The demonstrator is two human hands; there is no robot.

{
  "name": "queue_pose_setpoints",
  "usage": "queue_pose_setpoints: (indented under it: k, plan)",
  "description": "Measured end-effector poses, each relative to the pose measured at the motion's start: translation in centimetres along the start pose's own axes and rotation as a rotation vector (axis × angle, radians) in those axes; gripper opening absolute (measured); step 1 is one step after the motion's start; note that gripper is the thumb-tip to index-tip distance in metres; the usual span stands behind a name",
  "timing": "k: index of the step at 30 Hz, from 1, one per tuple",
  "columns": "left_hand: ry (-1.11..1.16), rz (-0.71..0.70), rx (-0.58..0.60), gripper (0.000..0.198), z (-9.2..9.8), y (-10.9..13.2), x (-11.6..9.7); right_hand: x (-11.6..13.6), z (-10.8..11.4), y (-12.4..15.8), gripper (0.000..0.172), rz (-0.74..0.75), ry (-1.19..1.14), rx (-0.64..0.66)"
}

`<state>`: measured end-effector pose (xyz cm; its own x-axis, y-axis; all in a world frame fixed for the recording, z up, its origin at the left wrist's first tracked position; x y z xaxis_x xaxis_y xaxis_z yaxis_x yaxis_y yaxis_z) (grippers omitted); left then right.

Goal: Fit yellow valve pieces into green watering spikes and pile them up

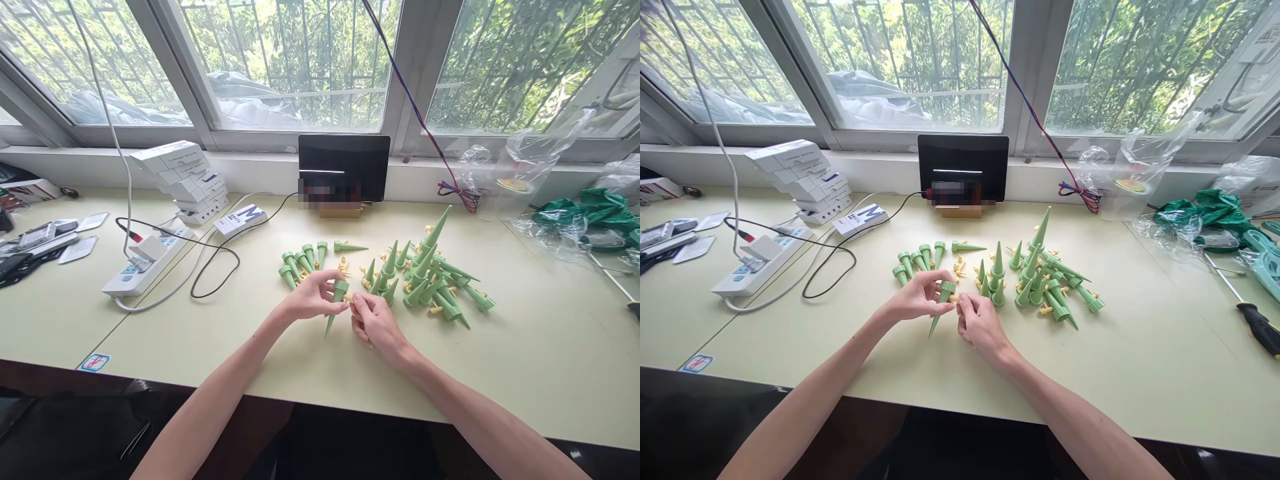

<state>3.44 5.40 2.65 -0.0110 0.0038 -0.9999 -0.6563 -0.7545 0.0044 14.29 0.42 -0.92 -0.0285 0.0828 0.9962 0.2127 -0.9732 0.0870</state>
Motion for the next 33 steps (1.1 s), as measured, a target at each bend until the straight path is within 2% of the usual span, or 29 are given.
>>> queue_pose_setpoints:
  k: [33]
  plan:
    - [-0.156,-0.032,-0.022,0.025,0.0,0.1,-0.7,-1.4,-0.7,-0.1,0.044,-0.256,-0.324,0.133]
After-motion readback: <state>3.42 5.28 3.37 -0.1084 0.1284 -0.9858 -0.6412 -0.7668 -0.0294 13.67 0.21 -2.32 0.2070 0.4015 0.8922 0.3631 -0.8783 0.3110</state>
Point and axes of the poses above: each hand's wrist, its own y-axis away from the middle knuckle, its own z-axis out of the back of the hand, x = y × z, the point moved 7 cm from there along -y, towards the middle knuckle, and after that the axes turned 11 degrees about y, right-handed, at the moved point
